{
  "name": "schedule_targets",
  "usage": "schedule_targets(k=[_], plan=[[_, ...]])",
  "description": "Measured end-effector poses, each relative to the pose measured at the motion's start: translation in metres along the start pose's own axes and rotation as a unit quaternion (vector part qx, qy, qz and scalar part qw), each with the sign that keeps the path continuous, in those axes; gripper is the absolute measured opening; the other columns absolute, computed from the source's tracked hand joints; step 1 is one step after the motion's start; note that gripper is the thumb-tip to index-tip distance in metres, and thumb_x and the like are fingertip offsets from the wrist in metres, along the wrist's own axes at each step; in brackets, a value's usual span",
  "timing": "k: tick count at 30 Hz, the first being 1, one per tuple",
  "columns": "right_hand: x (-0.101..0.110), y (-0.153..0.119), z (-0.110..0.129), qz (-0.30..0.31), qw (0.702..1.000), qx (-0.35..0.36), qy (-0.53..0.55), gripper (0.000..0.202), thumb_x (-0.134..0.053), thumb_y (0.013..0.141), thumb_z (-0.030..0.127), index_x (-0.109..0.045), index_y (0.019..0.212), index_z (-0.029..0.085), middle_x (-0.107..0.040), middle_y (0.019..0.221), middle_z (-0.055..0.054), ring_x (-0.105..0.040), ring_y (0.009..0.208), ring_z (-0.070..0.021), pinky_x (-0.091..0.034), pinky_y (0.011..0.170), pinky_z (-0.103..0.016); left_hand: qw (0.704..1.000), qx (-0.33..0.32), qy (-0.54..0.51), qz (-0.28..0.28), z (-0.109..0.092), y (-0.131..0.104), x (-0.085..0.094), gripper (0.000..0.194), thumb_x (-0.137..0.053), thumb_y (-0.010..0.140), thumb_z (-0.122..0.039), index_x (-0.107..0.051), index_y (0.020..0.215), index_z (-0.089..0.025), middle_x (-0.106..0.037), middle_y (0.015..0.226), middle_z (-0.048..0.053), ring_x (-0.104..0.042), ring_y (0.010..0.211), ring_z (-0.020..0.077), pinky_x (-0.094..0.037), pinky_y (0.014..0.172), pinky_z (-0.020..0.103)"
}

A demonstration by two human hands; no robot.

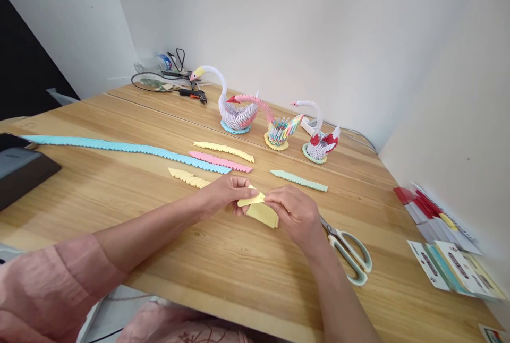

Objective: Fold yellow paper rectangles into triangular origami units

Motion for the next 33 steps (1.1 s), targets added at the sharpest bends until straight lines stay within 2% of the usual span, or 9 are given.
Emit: schedule_targets(k=[8,11,16,23,29,33], plan=[[-0.0058,0.0,-0.0039,0.029,0.999,-0.011,-0.012,0.016,-0.046,0.091,0.018,-0.061,0.085,0.021,-0.066,0.086,-0.006,-0.058,0.082,-0.0186,-0.044,0.073,-0.031,0.992,-0.044,0.105,-0.06,0.0007,0.0006,-0.001,0.029,-0.064,0.074,-0.039,-0.051,0.066,-0.015,-0.06,0.052,-0.002,-0.054,0.047,0.009,-0.039,0.048,0.019],[-0.0046,0.0007,-0.0031,0.023,0.999,-0.037,0.012,0.015,-0.048,0.09,0.019,-0.061,0.085,0.021,-0.066,0.086,-0.005,-0.059,0.081,-0.0179,-0.044,0.073,-0.03,0.99,-0.064,0.111,-0.061,0.0014,0.0006,-0.001,0.027,-0.064,0.074,-0.039,-0.054,0.068,-0.014,-0.06,0.056,-0.002,-0.056,0.049,0.0095,-0.042,0.049,0.02],[-0.0016,0.0014,-0.0019,0.019,0.991,-0.122,0.057,0.01,-0.053,0.086,0.02,-0.062,0.081,0.022,-0.067,0.082,-0.002,-0.061,0.076,-0.017,-0.044,0.07,-0.028,0.989,-0.083,0.109,-0.057,0.0017,0.001,-0.0002,0.027,-0.064,0.074,-0.039,-0.057,0.069,-0.014,-0.061,0.061,-0.001,-0.056,0.051,0.0094,-0.045,0.052,0.022],[-0.0038,0.0007,-0.0044,0.015,0.981,-0.16,0.107,0.008,-0.055,0.083,0.022,-0.062,0.079,0.022,-0.067,0.08,-0.001,-0.061,0.074,-0.0166,-0.044,0.069,-0.027,0.982,-0.1,0.149,-0.065,0.0002,-0.0001,-0.0016,0.023,-0.061,0.076,-0.035,-0.057,0.07,-0.014,-0.059,0.054,-0.002,-0.055,0.049,0.0095,-0.043,0.05,0.02],[-0.0075,0.0011,-0.0059,-0.01,0.972,-0.184,0.147,0.008,-0.056,0.079,0.02,-0.06,0.072,0.02,-0.067,0.078,-0.002,-0.061,0.073,-0.0168,-0.044,0.068,-0.027,0.952,-0.149,0.25,-0.092,-0.001,-0.0018,-0.0018,0.019,-0.06,0.077,-0.031,-0.058,0.068,-0.014,-0.058,0.053,-0.002,-0.055,0.049,0.0097,-0.043,0.05,0.019],[-0.0095,0.0017,-0.0049,-0.041,0.961,-0.216,0.167,0.002,-0.059,0.077,0.021,-0.058,0.079,0.021,-0.064,0.074,0.0,-0.059,0.07,-0.0149,-0.045,0.066,-0.026,0.962,-0.145,0.222,-0.069,0.0006,-0.0009,-0.0011,0.021,-0.057,0.079,-0.034,-0.058,0.071,-0.014,-0.059,0.058,-0.001,-0.055,0.052,0.0102,-0.045,0.053,0.02]])
Point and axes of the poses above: each hand's wrist, its own y-axis towards the middle knuckle, its own x-axis out of the back of the hand, z = x × y, the point moved 1 cm from there along y, towards the middle knuckle
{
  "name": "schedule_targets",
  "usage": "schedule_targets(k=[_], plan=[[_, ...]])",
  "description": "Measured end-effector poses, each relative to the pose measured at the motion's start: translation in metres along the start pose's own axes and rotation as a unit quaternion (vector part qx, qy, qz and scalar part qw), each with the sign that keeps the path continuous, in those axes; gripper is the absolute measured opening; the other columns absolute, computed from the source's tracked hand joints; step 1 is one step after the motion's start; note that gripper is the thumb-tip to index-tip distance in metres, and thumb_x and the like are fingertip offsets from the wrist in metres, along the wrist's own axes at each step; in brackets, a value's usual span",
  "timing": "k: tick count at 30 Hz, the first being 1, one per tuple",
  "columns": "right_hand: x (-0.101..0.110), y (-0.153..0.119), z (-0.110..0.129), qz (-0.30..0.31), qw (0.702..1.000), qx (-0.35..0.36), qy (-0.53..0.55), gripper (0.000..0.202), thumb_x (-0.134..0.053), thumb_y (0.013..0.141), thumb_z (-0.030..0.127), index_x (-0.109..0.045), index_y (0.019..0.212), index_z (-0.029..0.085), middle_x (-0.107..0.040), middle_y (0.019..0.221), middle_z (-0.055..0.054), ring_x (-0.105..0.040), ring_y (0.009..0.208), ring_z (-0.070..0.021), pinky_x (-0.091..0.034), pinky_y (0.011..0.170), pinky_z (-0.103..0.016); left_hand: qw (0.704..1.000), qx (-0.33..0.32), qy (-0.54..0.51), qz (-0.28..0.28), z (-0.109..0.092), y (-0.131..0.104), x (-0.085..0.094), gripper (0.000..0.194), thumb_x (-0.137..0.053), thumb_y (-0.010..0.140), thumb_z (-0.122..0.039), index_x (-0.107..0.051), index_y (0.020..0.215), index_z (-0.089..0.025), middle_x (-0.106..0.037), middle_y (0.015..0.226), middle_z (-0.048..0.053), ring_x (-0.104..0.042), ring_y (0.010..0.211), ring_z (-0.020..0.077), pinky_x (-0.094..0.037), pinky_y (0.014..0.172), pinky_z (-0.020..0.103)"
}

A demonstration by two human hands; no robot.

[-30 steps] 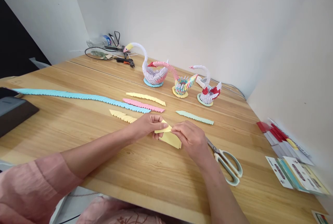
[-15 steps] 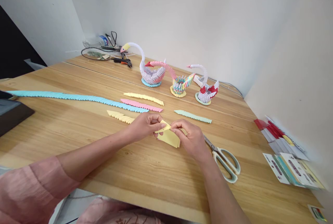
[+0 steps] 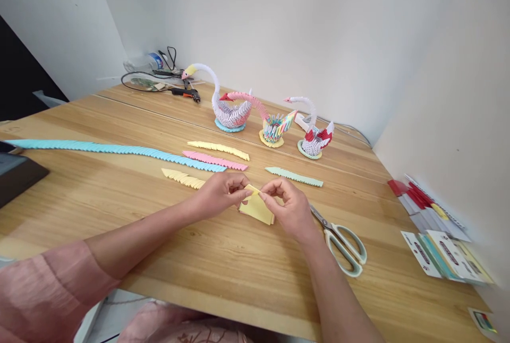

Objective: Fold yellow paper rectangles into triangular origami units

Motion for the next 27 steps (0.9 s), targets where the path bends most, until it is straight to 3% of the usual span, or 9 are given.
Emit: schedule_targets(k=[3,9,14,17,24,27], plan=[[-0.002,-0.0004,0.0025,-0.01,1.0,-0.009,0.021,0.012,-0.059,0.077,0.022,-0.058,0.089,0.021,-0.063,0.075,0.0,-0.06,0.071,-0.0144,-0.046,0.067,-0.026,1.0,0.009,-0.018,0.014,-0.0004,0.0,-0.0004,0.024,-0.058,0.078,-0.038,-0.058,0.072,-0.014,-0.059,0.061,-0.001,-0.054,0.055,0.0104,-0.043,0.054,0.02],[-0.0058,-0.0012,0.0057,-0.006,0.999,-0.019,0.038,0.016,-0.059,0.077,0.022,-0.061,0.093,0.021,-0.064,0.076,-0.001,-0.06,0.07,-0.0141,-0.047,0.067,-0.026,0.996,-0.015,0.084,-0.018,-0.0059,-0.0011,0.0013,0.025,-0.057,0.078,-0.034,-0.06,0.064,-0.013,-0.056,0.054,-0.001,-0.046,0.051,0.0091,-0.034,0.051,0.019],[-0.0071,0.0002,0.0016,0.033,0.995,-0.048,0.087,0.031,-0.059,0.078,0.025,-0.06,0.108,0.02,-0.062,0.076,0.0,-0.058,0.071,-0.0134,-0.046,0.065,-0.025,0.996,-0.008,0.089,0.002,-0.0061,-0.0017,0.0014,0.03,-0.051,0.082,-0.034,-0.057,0.06,-0.014,-0.058,0.057,0.0,-0.049,0.053,0.0099,-0.034,0.051,0.019],[-0.0078,-0.0002,0.0018,0.045,0.996,-0.048,0.06,0.028,-0.062,0.077,0.029,-0.065,0.103,0.019,-0.061,0.075,-0.001,-0.057,0.071,-0.0139,-0.046,0.066,-0.026,0.993,-0.003,0.12,0.009,-0.0058,-0.0018,0.0,0.027,-0.051,0.081,-0.031,-0.056,0.06,-0.015,-0.058,0.057,0.0,-0.05,0.054,0.0103,-0.034,0.052,0.019],[-0.006,0.0002,-0.0011,0.007,0.997,-0.054,0.053,0.025,-0.06,0.078,0.029,-0.069,0.099,0.02,-0.062,0.079,-0.003,-0.056,0.074,-0.0156,-0.046,0.066,-0.027,0.996,0.072,-0.057,0.0,0.0009,0.0015,0.0001,0.025,-0.056,0.078,-0.038,-0.058,0.07,-0.015,-0.06,0.061,0.0,-0.052,0.053,0.0096,-0.041,0.054,0.02],[-0.006,0.001,-0.0019,0.023,0.994,-0.078,0.074,0.025,-0.061,0.076,0.031,-0.068,0.097,0.019,-0.06,0.073,-0.001,-0.053,0.066,-0.0136,-0.043,0.059,-0.024,0.993,0.098,-0.065,-0.018,0.0001,0.0025,0.0011,0.024,-0.058,0.077,-0.035,-0.058,0.067,-0.014,-0.058,0.055,-0.001,-0.052,0.05,0.0089,-0.041,0.052,0.019]])
Point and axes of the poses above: each hand's wrist, its own y-axis towards the middle knuckle, its own x-axis out of the back of the hand, z = x × y, the point moved 1 cm from there along y, towards the middle knuckle
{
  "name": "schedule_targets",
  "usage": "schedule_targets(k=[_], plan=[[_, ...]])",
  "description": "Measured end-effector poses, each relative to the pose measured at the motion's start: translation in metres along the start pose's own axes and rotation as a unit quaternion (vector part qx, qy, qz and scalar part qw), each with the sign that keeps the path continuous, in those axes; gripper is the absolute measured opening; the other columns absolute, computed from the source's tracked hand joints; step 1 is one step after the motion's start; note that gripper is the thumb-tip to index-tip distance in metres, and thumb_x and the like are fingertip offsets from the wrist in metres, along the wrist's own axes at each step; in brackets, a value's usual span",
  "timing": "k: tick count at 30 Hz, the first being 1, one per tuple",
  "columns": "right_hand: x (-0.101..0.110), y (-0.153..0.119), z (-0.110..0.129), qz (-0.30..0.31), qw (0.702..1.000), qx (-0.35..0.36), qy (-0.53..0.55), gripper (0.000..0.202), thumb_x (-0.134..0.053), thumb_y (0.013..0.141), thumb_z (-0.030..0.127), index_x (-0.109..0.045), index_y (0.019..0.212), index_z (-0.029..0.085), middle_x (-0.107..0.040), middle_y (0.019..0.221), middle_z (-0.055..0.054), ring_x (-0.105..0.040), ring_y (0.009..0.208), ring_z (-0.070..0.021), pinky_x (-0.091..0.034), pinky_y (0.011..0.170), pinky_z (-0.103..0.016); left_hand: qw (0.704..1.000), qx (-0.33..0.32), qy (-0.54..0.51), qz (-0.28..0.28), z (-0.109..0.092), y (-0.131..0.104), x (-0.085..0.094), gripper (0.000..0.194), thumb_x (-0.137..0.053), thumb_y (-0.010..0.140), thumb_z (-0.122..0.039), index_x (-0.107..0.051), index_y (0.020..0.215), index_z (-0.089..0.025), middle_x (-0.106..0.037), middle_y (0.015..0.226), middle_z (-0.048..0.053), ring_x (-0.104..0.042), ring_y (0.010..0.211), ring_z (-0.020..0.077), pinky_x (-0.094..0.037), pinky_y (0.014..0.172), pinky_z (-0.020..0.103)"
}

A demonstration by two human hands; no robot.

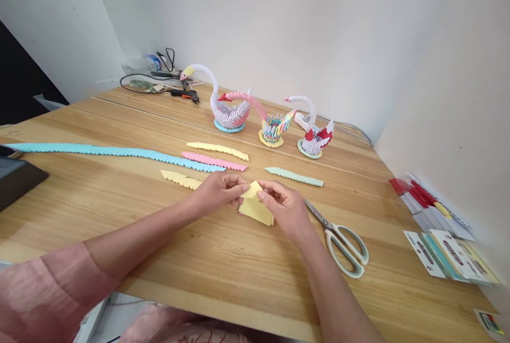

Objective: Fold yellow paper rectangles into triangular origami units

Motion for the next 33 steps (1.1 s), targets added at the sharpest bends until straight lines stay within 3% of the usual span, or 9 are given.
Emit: schedule_targets(k=[2,6,10,16,33], plan=[[-0.001,0.0,0.0,0.025,0.999,-0.026,-0.003,0.02,-0.06,0.077,0.035,-0.067,0.083,0.018,-0.055,0.063,0.002,-0.048,0.057,-0.0115,-0.039,0.052,-0.022,1.0,0.001,0.006,0.006,-0.001,0.0,0.0,0.023,-0.06,0.076,-0.035,-0.059,0.067,-0.013,-0.058,0.053,-0.002,-0.051,0.048,0.0085,-0.04,0.05,0.019],[0.001,-0.001,-0.001,0.025,0.998,-0.048,-0.022,0.034,-0.055,0.08,0.043,-0.052,0.057,0.018,-0.044,0.052,0.005,-0.039,0.048,-0.0087,-0.031,0.046,-0.021,0.998,-0.021,-0.011,0.061,-0.001,-0.001,0.001,0.025,-0.059,0.078,-0.036,-0.063,0.073,-0.013,-0.064,0.06,0.001,-0.053,0.051,0.0083,-0.041,0.052,0.019],[0.005,0.0,-0.003,0.005,0.999,-0.045,0.006,0.037,-0.054,0.082,0.043,-0.046,0.056,0.019,-0.04,0.051,0.006,-0.037,0.047,-0.0084,-0.03,0.046,-0.021,0.995,-0.039,-0.042,0.087,-0.001,-0.001,0.005,0.021,-0.062,0.077,-0.033,-0.066,0.087,-0.014,-0.066,0.067,0.0,-0.055,0.056,0.0082,-0.043,0.055,0.019],[0.006,-0.001,0.0,-0.006,0.999,-0.049,0.023,0.037,-0.054,0.081,0.042,-0.045,0.055,0.019,-0.039,0.05,0.006,-0.035,0.047,-0.0085,-0.03,0.046,-0.021,0.994,-0.046,-0.038,0.094,-0.001,-0.001,0.004,0.015,-0.067,0.072,-0.028,-0.068,0.074,-0.013,-0.065,0.064,0.0,-0.053,0.055,0.0077,-0.043,0.056,0.019],[0.002,-0.004,0.007,-0.036,0.999,-0.02,-0.031,0.035,-0.055,0.079,0.04,-0.042,0.054,0.019,-0.034,0.05,0.006,-0.03,0.046,-0.0078,-0.024,0.043,-0.022,0.996,-0.054,-0.027,0.065,0.0,-0.001,0.001,0.017,-0.068,0.07,-0.029,-0.067,0.068,-0.013,-0.065,0.06,0.001,-0.054,0.052,0.0086,-0.045,0.055,0.02]])
Point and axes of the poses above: each hand's wrist, its own y-axis towards the middle knuckle, its own x-axis out of the back of the hand, z = x × y, the point moved 1 cm from there along y, towards the middle knuckle
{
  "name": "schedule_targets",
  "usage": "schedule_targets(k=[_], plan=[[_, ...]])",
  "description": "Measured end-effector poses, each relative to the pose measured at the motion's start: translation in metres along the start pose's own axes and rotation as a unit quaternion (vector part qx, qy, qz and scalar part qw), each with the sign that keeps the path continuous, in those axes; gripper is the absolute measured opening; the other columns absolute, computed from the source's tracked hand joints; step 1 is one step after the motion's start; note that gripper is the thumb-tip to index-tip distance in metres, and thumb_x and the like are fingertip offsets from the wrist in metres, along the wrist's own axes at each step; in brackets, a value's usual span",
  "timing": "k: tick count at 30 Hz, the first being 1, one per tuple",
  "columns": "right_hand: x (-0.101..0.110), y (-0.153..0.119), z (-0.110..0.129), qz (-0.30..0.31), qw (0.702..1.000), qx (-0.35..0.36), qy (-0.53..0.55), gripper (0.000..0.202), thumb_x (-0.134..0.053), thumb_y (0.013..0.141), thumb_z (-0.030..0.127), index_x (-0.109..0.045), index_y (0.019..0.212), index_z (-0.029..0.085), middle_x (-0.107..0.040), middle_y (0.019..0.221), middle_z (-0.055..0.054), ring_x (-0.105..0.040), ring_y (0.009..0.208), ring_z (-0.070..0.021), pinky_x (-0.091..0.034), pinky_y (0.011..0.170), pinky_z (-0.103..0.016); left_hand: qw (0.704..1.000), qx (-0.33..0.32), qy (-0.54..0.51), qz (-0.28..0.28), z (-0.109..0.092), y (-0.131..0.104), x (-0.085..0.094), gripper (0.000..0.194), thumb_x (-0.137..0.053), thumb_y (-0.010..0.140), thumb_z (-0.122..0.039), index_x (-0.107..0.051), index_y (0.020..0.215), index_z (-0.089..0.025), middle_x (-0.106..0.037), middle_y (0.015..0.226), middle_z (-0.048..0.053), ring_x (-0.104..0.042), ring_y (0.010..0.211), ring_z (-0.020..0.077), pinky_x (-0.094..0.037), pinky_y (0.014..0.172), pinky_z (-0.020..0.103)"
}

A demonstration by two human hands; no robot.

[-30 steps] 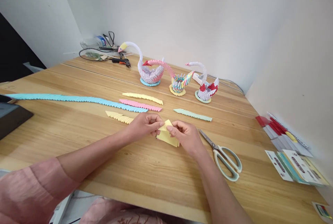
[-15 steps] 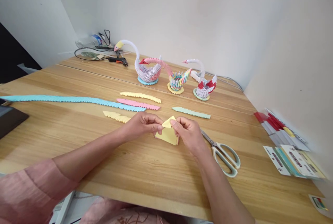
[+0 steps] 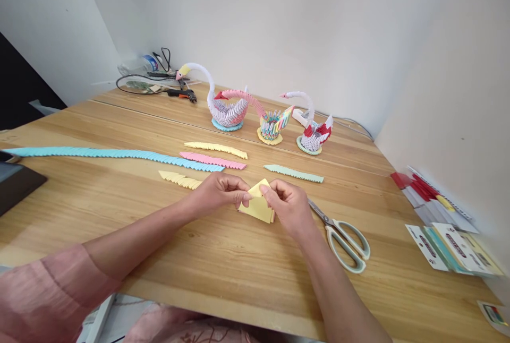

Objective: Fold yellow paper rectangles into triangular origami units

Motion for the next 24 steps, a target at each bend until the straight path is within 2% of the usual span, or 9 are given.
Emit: schedule_targets(k=[8,11,13,15,17,19,24], plan=[[-0.003,-0.002,0.004,-0.005,1.0,0.015,-0.022,0.032,-0.055,0.078,0.035,-0.043,0.053,0.019,-0.035,0.048,0.006,-0.031,0.045,-0.0079,-0.024,0.044,-0.022,0.996,-0.032,0.078,-0.011,-0.004,-0.003,-0.006,0.023,-0.061,0.075,-0.03,-0.055,0.061,-0.013,-0.057,0.054,-0.001,-0.048,0.048,0.0078,-0.037,0.049,0.019],[-0.002,-0.001,0.002,-0.01,1.0,0.001,0.019,0.034,-0.055,0.077,0.036,-0.042,0.051,0.019,-0.036,0.047,0.006,-0.031,0.045,-0.0077,-0.024,0.044,-0.022,0.98,-0.096,0.17,-0.031,-0.004,-0.004,-0.004,0.021,-0.059,0.08,-0.031,-0.058,0.069,-0.014,-0.059,0.058,0.0,-0.051,0.051,0.0094,-0.04,0.051,0.02],[-0.001,0.0,0.0,-0.014,0.998,-0.017,0.064,0.035,-0.055,0.078,0.037,-0.041,0.051,0.019,-0.037,0.047,0.006,-0.032,0.045,-0.0077,-0.025,0.043,-0.021,0.935,-0.204,0.277,-0.084,-0.004,-0.006,-0.002,0.016,-0.062,0.08,-0.03,-0.06,0.076,-0.015,-0.062,0.065,0.002,-0.055,0.06,0.0121,-0.043,0.058,0.023],[0.0,0.001,-0.001,-0.01,0.995,-0.033,0.096,0.036,-0.056,0.078,0.037,-0.042,0.051,0.019,-0.038,0.047,0.006,-0.032,0.044,-0.0076,-0.025,0.042,-0.021,0.864,-0.324,0.364,-0.127,-0.006,-0.008,-0.001,0.01,-0.063,0.08,-0.025,-0.059,0.078,-0.016,-0.065,0.072,0.003,-0.057,0.068,0.0141,-0.045,0.065,0.026],[-0.001,0.001,-0.001,-0.001,0.993,-0.04,0.109,0.036,-0.056,0.078,0.037,-0.042,0.05,0.019,-0.039,0.046,0.006,-0.032,0.043,-0.0075,-0.026,0.041,-0.021,0.806,-0.402,0.414,-0.132,-0.007,-0.01,-0.002,0.007,-0.058,0.083,-0.018,-0.058,0.077,-0.016,-0.065,0.075,0.004,-0.056,0.071,0.0143,-0.044,0.068,0.027],[-0.002,0.0,0.0,0.008,0.992,-0.044,0.114,0.036,-0.057,0.078,0.036,-0.042,0.049,0.019,-0.039,0.046,0.006,-0.032,0.044,-0.0072,-0.026,0.042,-0.021,0.78,-0.427,0.441,-0.12,-0.009,-0.01,-0.004,0.009,-0.055,0.085,-0.013,-0.058,0.077,-0.017,-0.066,0.076,0.005,-0.054,0.069,0.0138,-0.044,0.068,0.026],[-0.002,-0.001,0.003,0.024,0.991,-0.046,0.121,0.037,-0.057,0.079,0.036,-0.042,0.049,0.018,-0.038,0.045,0.006,-0.031,0.043,-0.0069,-0.026,0.044,-0.021,0.761,-0.433,0.469,-0.12,-0.01,-0.011,-0.005,0.014,-0.05,0.086,-0.011,-0.059,0.077,-0.018,-0.064,0.074,0.005,-0.051,0.066,0.0139,-0.042,0.064,0.026]])
Point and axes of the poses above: each hand's wrist, its own y-axis towards the middle knuckle, its own x-axis out of the back of the hand, z = x × y, the point moved 1 cm from there along y, towards the middle knuckle
